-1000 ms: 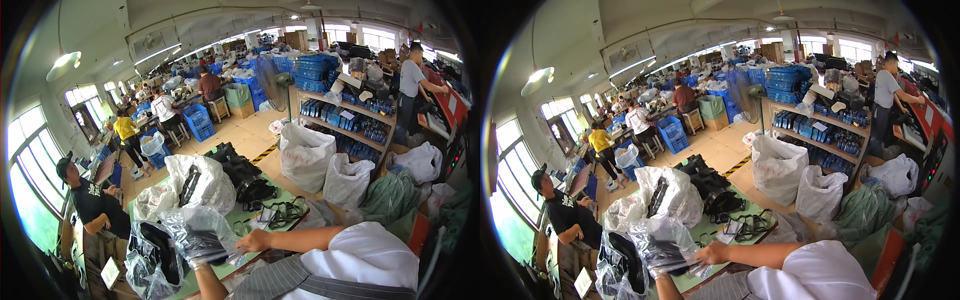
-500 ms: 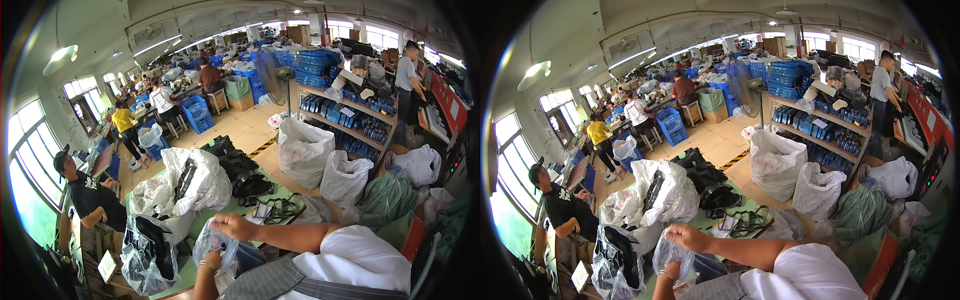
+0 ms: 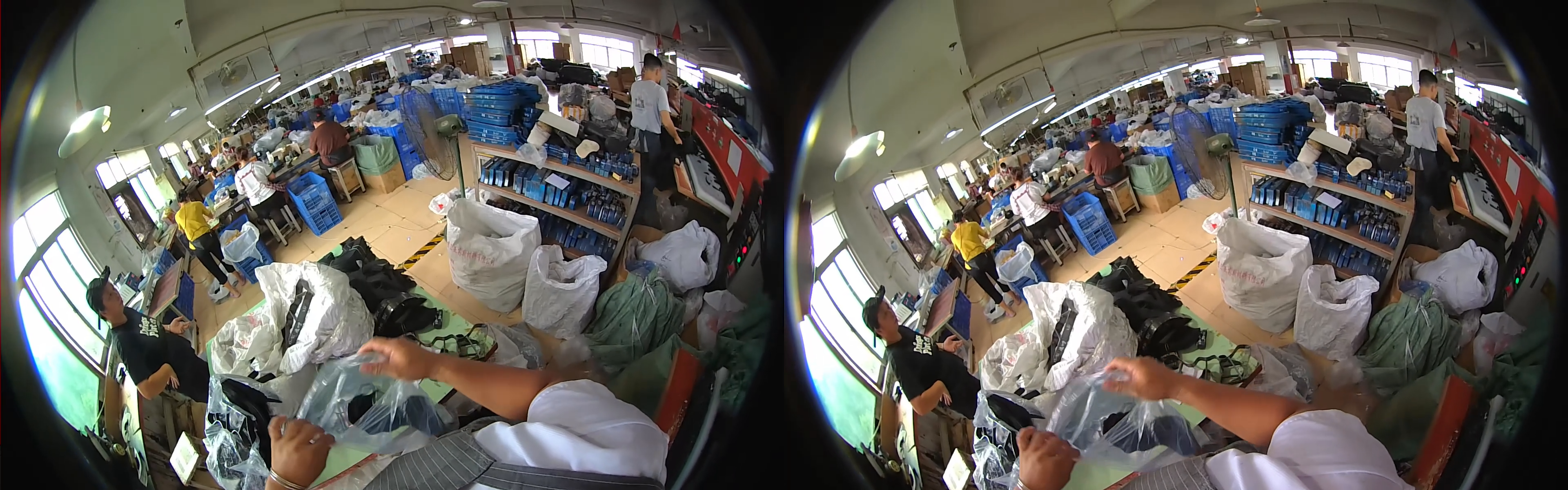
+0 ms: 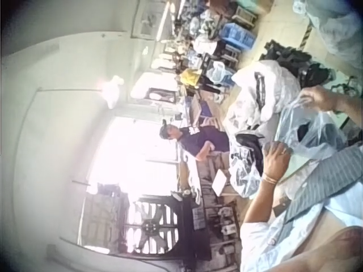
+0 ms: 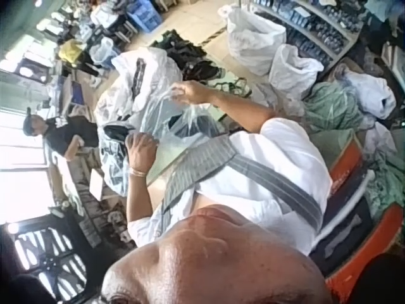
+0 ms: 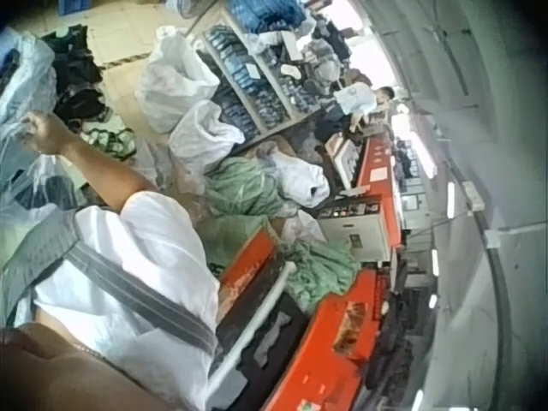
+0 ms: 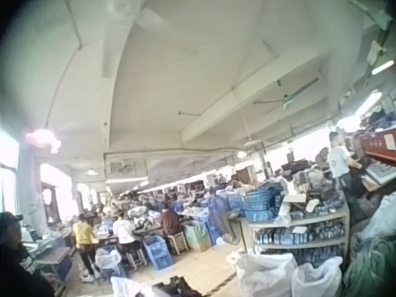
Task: Cutting shoe components from a sheet of material using a hydraulic clicker press and metal dies.
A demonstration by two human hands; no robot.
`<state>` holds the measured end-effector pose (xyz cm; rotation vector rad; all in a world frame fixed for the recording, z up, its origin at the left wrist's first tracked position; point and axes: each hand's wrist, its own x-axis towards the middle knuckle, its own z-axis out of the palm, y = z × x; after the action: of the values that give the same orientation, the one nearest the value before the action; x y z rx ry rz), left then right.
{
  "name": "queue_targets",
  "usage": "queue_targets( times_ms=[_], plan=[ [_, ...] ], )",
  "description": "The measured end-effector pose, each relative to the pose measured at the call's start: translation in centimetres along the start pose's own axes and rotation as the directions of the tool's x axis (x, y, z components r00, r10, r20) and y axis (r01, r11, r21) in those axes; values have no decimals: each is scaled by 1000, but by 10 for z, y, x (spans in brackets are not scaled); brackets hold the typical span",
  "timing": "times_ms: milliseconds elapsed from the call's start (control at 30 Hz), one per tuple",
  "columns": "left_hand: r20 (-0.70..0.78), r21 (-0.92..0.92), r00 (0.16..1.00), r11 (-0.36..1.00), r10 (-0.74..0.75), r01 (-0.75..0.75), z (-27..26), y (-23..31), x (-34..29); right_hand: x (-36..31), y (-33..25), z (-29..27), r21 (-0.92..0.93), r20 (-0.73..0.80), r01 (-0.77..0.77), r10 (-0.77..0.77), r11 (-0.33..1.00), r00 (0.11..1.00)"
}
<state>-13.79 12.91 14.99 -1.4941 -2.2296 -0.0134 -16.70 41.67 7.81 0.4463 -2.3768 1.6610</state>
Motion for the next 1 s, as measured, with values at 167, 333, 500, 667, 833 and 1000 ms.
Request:
queue_targets(
  times_ms=[167, 333, 500, 667, 833, 1000],
  plan=[
    [-153, -191, 988, 982, -25, -5, 1, -9, 35, -21, -47, 66, -62, 530, 248, -179, 967, 829],
    [4, -418, 1000, 909, -13, 13, 15, -44, 53, -24, -51, 74, 344, 666, 37, -272, 938, 695],
    [289, -930, 948, -198, 132, 311, 94, -30, 41, -31, -34, 39, 435, 577, -17, -264, 900, 773],
    [453, -866, 861, -114, 230, 486, 146, 9, 36, -37, -31, 13, 373, 227, 259, -358, 891, 905],
    [434, -845, 849, -191, 302, 500, 148, 37, 46, -36, -28, -4, -3, 150, 321, -317, 947, 937],
    [390, -825, 834, -255, 392, 505, 147, 60, 59, -35, -34, -3, -268, 151, 391, -363, 880, 920]
  ],
)
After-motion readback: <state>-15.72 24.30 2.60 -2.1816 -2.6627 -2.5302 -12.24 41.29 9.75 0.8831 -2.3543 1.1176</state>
